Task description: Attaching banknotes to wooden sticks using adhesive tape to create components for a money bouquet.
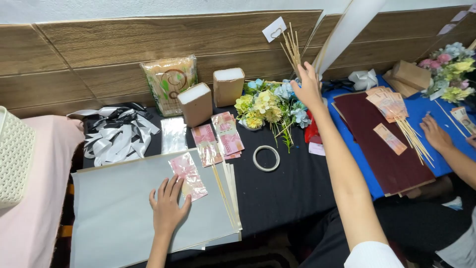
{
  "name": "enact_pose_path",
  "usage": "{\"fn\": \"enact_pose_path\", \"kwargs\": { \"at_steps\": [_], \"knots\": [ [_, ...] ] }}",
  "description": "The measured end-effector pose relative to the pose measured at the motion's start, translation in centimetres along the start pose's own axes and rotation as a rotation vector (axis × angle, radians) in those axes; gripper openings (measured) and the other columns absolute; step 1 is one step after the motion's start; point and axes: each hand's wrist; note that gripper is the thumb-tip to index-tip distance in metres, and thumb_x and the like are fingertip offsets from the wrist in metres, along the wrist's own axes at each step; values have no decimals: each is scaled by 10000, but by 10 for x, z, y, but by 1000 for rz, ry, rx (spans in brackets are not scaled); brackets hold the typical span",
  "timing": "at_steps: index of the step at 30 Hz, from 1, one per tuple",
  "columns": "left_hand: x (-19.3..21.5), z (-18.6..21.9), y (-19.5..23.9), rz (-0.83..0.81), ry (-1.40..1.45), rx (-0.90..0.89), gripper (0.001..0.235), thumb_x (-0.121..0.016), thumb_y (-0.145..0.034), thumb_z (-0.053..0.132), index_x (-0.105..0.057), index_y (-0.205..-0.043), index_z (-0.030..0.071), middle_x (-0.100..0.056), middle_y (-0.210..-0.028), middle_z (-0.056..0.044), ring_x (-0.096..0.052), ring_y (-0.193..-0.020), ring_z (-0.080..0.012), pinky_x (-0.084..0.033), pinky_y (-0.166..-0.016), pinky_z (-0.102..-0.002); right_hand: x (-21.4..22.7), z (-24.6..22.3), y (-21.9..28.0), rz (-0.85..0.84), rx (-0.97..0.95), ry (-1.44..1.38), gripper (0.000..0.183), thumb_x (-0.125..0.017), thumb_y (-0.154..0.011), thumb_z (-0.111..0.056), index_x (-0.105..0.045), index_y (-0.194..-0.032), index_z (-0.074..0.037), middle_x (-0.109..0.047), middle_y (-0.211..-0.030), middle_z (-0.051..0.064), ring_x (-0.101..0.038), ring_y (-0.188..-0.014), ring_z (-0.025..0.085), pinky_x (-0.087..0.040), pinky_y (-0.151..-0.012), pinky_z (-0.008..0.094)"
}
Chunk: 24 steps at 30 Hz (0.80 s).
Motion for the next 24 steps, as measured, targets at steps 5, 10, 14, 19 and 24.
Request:
{"fn": "enact_pose_path", "kwargs": {
  "at_steps": [5,10,14,19,24],
  "knots": [
    [0,0,-2,-44,14,27,640,-606,-825,441,-548,-1418,209,-520,-1497,54,-398,-1424,-198,-203,-1181,-524,-9,-4,-42,-77,3,-4,605,-625,-919,-176,-489,-1495,-50,-275,-1602,194,-315,-1436,402,-301,-1125,578],
    [2,0,-3,-79,21,45,636,-619,-819,434,-547,-1414,221,-519,-1492,56,-398,-1420,-206,-200,-1181,-536,-21,-3,-53,12,73,52,543,-605,-940,-152,-512,-1449,14,-432,-1517,210,-425,-1345,402,-250,-1097,584],
    [1,0,-3,-63,22,33,642,-611,-826,446,-545,-1421,214,-527,-1486,51,-402,-1418,-207,-205,-1177,-539,-16,0,-54,20,97,58,522,-601,-950,-134,-528,-1433,50,-465,-1505,239,-439,-1354,386,-228,-1112,536],
    [0,0,-2,-58,25,28,646,-607,-828,450,-547,-1423,206,-525,-1496,49,-399,-1426,-212,-198,-1183,-541,-3,3,-53,48,145,15,495,-592,-939,-120,-567,-1401,58,-509,-1473,266,-465,-1343,398,-234,-1101,545],
    [2,1,-3,-56,25,32,634,-608,-825,437,-556,-1413,207,-531,-1488,48,-399,-1427,-211,-207,-1183,-533,24,-16,-48,69,182,-102,374,-575,-926,-23,-628,-1264,127,-558,-1404,293,-540,-1274,432,-428,-1046,478]
  ]
}}
Point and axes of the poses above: each hand's wrist, its own y-axis away from the middle knuckle, its own x-axis out of the back of the hand, z = x × y
